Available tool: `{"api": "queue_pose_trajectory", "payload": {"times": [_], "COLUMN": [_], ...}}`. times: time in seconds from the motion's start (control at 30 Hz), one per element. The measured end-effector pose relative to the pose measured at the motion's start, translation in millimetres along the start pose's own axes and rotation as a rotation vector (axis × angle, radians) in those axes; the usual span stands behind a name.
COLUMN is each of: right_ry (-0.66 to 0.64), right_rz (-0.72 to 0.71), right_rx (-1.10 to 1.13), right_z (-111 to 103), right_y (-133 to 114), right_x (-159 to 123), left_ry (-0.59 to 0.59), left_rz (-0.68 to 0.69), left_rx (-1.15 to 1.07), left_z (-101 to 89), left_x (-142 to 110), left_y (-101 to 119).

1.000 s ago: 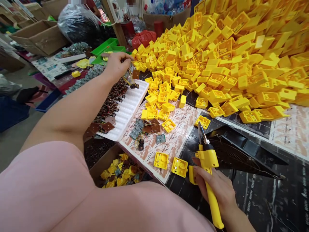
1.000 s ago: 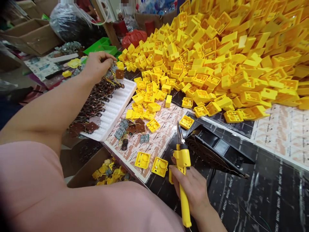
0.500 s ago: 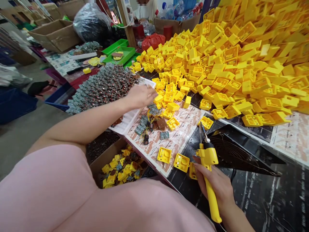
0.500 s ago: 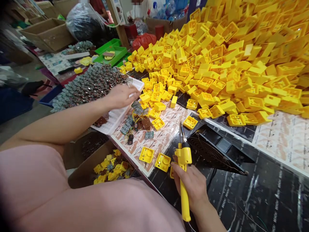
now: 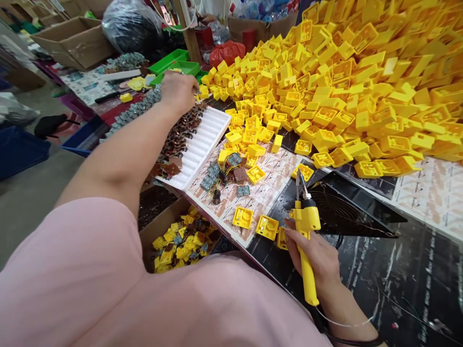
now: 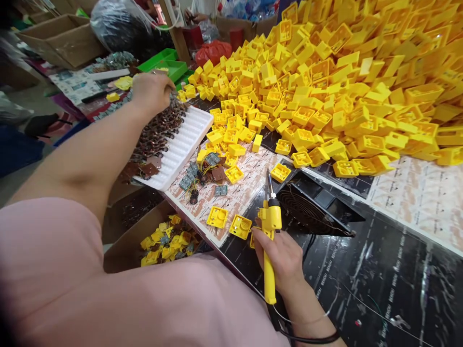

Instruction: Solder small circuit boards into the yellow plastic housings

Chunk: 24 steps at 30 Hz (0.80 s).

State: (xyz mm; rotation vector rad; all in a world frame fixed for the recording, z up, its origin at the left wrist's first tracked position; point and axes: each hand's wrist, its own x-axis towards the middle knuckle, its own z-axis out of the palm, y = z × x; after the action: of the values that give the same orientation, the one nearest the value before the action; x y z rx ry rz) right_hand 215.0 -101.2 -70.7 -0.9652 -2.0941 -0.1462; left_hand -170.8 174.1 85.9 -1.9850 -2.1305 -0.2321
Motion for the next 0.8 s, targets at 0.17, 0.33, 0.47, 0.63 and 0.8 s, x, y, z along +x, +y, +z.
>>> {"api": "queue_pose_trajectory", "payload": {"times": [0.17,0.33,0.47,0.63,0.8], "right_ry": [0.032,0.058,0.015,0.026,0.207], "right_rz": [0.027,0.117,0.196,0.196,0.176], "right_rx": [0.052,0.116,0.356,0.590,0.471], "right_z": [-4.2,-15.8,-31.8,-31.6,-23.9], "right_y": [-0.9,-10.5,-28.9,-45.9,-54.0], "right_x": [4.3,10.2,27.6,42.3,35.3], "left_ry": [0.101,-0.086,-0.687,-1.244,-1.402], "left_rz": [0.243,0.552,0.492,0.031,-0.151], "left_rx": [-0.237,-0.952,-1.426,-2.028,-2.159], "left_z": [-41.1,-50.0,-20.6,20.1,30.3], "left_x": [-66.5,-154.0,-210.1,-264.3,-293.8], "left_y": [16.7,59.7,102.4,147.5,154.5]}}
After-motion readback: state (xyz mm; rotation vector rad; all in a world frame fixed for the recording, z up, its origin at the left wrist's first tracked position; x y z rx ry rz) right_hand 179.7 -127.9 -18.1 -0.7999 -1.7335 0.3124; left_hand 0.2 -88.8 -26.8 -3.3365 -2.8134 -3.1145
